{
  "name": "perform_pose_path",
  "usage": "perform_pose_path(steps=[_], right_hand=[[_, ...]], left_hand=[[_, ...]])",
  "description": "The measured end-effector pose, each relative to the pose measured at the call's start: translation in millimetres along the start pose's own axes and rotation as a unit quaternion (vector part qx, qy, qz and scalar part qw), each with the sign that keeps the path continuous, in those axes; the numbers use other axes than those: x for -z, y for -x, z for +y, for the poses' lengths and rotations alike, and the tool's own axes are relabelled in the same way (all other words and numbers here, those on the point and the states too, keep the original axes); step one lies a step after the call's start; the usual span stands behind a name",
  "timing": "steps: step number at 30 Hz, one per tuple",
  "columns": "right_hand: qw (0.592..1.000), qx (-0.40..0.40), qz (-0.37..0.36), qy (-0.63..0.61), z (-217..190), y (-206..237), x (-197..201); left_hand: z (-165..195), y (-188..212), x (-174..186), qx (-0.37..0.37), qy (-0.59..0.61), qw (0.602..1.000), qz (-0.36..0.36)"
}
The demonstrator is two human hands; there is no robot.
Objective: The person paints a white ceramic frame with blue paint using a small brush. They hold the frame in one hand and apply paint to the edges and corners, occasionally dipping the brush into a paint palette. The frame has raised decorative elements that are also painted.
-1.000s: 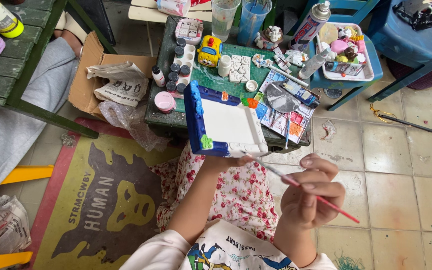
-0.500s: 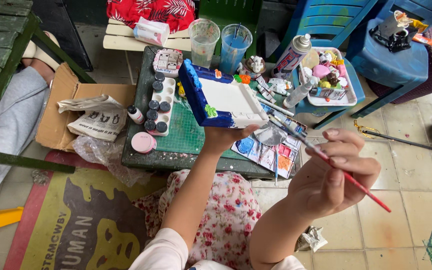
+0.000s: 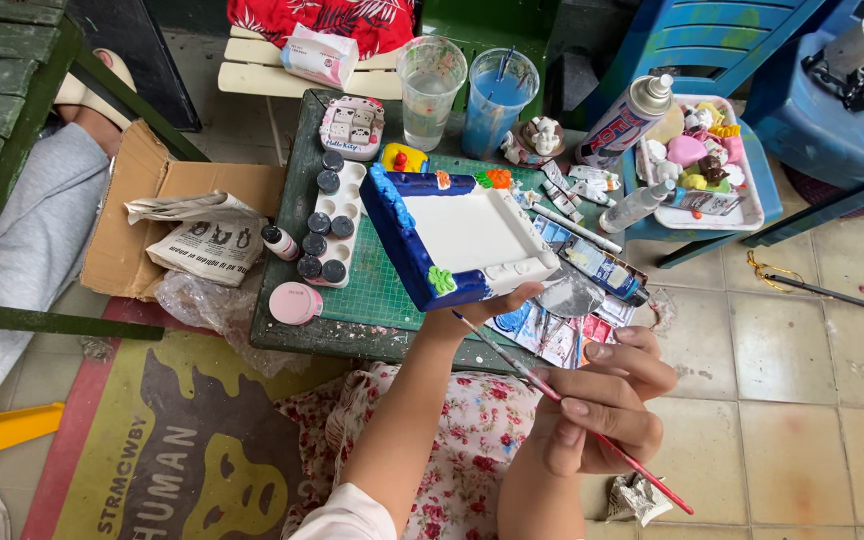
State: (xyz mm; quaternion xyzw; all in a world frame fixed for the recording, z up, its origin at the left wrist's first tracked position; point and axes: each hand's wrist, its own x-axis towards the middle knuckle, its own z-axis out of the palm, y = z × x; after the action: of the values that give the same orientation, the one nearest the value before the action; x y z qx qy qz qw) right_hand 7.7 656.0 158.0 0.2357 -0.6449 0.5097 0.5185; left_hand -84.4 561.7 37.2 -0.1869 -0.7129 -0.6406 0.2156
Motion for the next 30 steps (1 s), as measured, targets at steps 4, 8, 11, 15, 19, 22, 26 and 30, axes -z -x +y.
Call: perform_pose_path(steps=[4, 8, 11, 15, 19, 22, 26, 30], right_hand=[[1.0, 0.011, 0.005, 0.01, 5.6, -2.5, -5.5], [1.0, 0.01, 0.004, 0.0, 4.7, -4.7, -5.8], [1.0, 0.008, 0.006, 0.009, 1.9, -4.1, -7.0], [1.0, 0.026, 0.005, 0.016, 6.9, -5.4, -11.1], [0.999, 0.028, -0.01, 0.024, 9.8, -6.5, -11.4], [1.0, 0.024, -0.012, -0.002, 5.8, -5.7, -8.3], [0.999, 0.034, -0.009, 0.018, 5.4, -3.6, -10.6], [0.999, 0.034, -0.012, 0.005, 6.6, -5.5, -7.8]], left_hand=[[-9.0, -7.2, -4.6, -0.086, -0.146, 0.985, -0.011], [-13.5, -12.3, -1.2, -0.087, -0.128, 0.988, 0.002], [-13.2, -16.3, -1.1, -0.105, -0.125, 0.986, 0.034], [-13.0, -17.7, 1.0, -0.089, -0.097, 0.991, 0.027], [-16.2, -18.7, 1.0, -0.094, -0.109, 0.989, 0.023], [-18.1, -15.3, 0.2, -0.107, -0.142, 0.984, 0.028], [-21.1, -8.1, -0.6, -0.08, -0.137, 0.987, 0.006], [-25.5, -6.4, -1.5, -0.055, -0.1, 0.993, -0.008]])
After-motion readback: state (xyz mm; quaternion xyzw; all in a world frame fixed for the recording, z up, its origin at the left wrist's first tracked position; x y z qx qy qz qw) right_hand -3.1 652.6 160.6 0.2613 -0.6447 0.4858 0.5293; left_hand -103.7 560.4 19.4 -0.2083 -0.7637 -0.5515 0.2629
